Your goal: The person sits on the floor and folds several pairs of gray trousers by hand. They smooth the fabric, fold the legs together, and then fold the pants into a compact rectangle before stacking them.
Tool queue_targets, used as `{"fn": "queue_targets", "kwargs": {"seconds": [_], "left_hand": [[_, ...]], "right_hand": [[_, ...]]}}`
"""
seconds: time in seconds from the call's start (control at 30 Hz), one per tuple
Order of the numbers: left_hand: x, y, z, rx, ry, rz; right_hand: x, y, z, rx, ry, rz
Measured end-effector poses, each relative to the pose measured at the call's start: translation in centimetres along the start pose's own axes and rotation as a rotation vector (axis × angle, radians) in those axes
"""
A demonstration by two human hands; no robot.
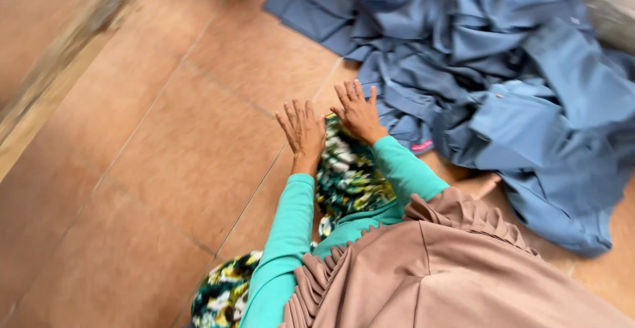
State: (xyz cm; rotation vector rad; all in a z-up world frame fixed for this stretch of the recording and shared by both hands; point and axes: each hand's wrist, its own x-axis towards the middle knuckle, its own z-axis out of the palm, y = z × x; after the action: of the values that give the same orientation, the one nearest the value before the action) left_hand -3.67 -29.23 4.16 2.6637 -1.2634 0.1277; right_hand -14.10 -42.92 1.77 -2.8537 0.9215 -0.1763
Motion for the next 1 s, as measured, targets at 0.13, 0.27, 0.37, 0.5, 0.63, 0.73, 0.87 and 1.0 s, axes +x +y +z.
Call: {"fn": "queue_targets", "kwargs": {"seconds": [0.13,0.27,0.37,0.5,0.63,0.73,0.87,1.0], "left_hand": [[1.5,10.3,-0.9,-0.091,0.051,0.240],[0.7,18.3,-1.5,-0.183,-0.025,0.434],[-0.5,21.8,-0.6,-0.231,-0.122,0.517],[-2.3,24.2,2.5,-0.265,-0.299,0.563],[-3.4,25.1,5.9,-0.337,-0.420,0.580],[-3.9,25.5,7.1,-0.391,-0.576,0.608],[-3.3,26.5,1.7,-0.516,-0.595,0.639],[-2.4,27.0,-1.0,-0.654,-0.381,0.706]], "right_hand": [[-5.7,9.4,-4.3,-0.042,0.146,0.153],[-11.8,17.0,-6.8,-0.034,0.242,0.285],[-15.6,19.5,-9.6,-0.051,0.356,0.275],[-18.7,19.6,-13.7,0.032,0.625,0.174],[-21.8,20.9,-12.7,0.029,0.713,0.175],[-23.5,22.3,-10.1,-0.033,0.610,0.269],[-24.1,25.3,-7.4,0.003,0.546,0.310],[-21.0,23.6,-9.2,0.254,0.502,0.264]]}}
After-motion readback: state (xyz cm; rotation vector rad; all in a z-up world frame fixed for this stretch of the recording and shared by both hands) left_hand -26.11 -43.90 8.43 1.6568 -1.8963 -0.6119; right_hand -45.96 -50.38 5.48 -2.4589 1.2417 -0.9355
